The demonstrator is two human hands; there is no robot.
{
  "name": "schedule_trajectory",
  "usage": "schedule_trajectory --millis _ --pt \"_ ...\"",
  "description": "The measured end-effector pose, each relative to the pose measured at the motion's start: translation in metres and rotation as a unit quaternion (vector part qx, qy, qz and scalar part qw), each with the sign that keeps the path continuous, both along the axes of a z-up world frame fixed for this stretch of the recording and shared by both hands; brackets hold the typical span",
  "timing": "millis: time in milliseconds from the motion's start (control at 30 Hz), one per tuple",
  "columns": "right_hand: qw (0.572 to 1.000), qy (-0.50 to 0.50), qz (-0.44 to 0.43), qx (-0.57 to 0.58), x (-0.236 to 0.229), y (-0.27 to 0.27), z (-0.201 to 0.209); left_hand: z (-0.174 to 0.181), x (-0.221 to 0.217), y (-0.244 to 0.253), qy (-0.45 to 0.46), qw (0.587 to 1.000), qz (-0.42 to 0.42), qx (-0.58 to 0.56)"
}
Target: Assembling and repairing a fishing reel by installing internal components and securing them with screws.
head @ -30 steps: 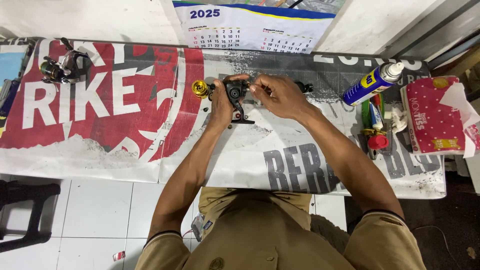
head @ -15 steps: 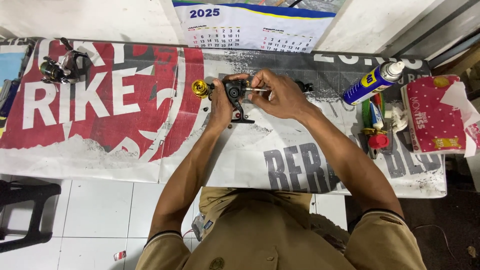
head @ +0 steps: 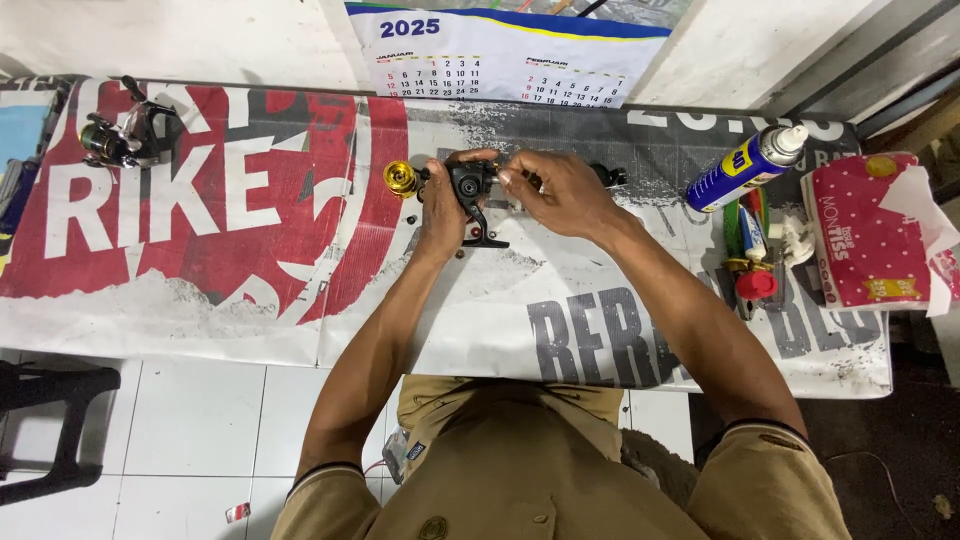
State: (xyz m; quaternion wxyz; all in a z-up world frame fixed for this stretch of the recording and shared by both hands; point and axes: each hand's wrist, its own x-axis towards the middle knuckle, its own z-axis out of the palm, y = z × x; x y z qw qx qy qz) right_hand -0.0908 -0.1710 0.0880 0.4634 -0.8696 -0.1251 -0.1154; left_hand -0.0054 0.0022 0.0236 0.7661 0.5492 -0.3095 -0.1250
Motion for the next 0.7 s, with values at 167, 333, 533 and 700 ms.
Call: schedule_trajectory --millis 167,333,533,700 --pt "1.0 -0.011 -0.014 -0.006 0.006 -0.006 -0.008 -0.022 0.007 -0.003 0.0 0.999 0.026 0.037" --pt "1.0 0.017 -0.016 0.004 0.0 -0.003 -0.004 -0.016 0.002 0.0 0.007 1.0 0.0 0.015" --pt "1.0 -0.007 -0.017 -0.007 0.005 -0.007 -0.01 -0.032 0.009 0.001 0.051 0.991 0.053 0.115" --pt "1.0 0.013 0.012 -0.004 0.004 -0.004 -0.008 -0.016 0.004 0.002 0.0 0.995 0.048 0.085"
